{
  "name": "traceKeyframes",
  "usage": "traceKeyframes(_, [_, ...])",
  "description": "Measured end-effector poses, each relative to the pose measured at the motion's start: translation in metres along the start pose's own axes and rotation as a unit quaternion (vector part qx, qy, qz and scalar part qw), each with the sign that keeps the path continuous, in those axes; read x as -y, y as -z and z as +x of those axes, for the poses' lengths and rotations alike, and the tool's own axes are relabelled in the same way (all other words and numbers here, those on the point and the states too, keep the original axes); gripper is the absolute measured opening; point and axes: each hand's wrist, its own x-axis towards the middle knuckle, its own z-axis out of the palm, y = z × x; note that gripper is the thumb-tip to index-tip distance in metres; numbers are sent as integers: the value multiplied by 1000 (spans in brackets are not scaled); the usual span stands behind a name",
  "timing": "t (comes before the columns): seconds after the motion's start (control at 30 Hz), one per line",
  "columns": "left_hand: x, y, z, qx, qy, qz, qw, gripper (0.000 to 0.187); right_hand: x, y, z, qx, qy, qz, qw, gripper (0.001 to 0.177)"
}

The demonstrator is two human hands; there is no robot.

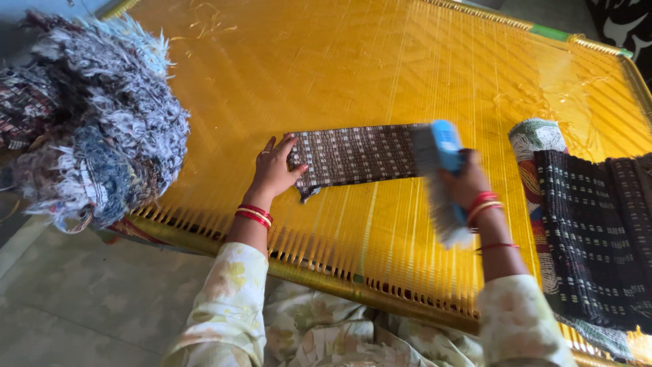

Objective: The person uses a blue brush to vigorously scrub a small, patterned rug placed on a yellow woven mat. They repeatedly brush the rug's surface and flip it over to clean the other side. The person also folds the rug and brushes the folded edges.

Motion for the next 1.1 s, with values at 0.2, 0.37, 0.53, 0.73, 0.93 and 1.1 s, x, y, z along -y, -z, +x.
traceKeyframes(0.2, [-6, 4, 2, -1, 7, -21, 1000, 93, 46, 17, -10, 9, -4, 32, 999, 58])
traceKeyframes(0.37, [-12, 13, -1, 12, 27, -16, 999, 104, 177, -64, -37, 125, 134, 95, 978, 66])
traceKeyframes(0.53, [-10, 17, -6, 10, 28, -47, 998, 117, 193, -96, -17, 153, 146, 85, 974, 68])
traceKeyframes(0.73, [0, 9, 0, -1, -23, -58, 998, 122, 27, -37, 45, 51, -61, 36, 996, 71])
traceKeyframes(0.93, [-3, 2, 5, 18, 17, -12, 1000, 121, -8, 21, 28, -58, -14, -6, 998, 68])
traceKeyframes(1.1, [0, 4, 1, -3, 14, -20, 1000, 120, 114, -34, -16, 95, 125, 101, 982, 59])
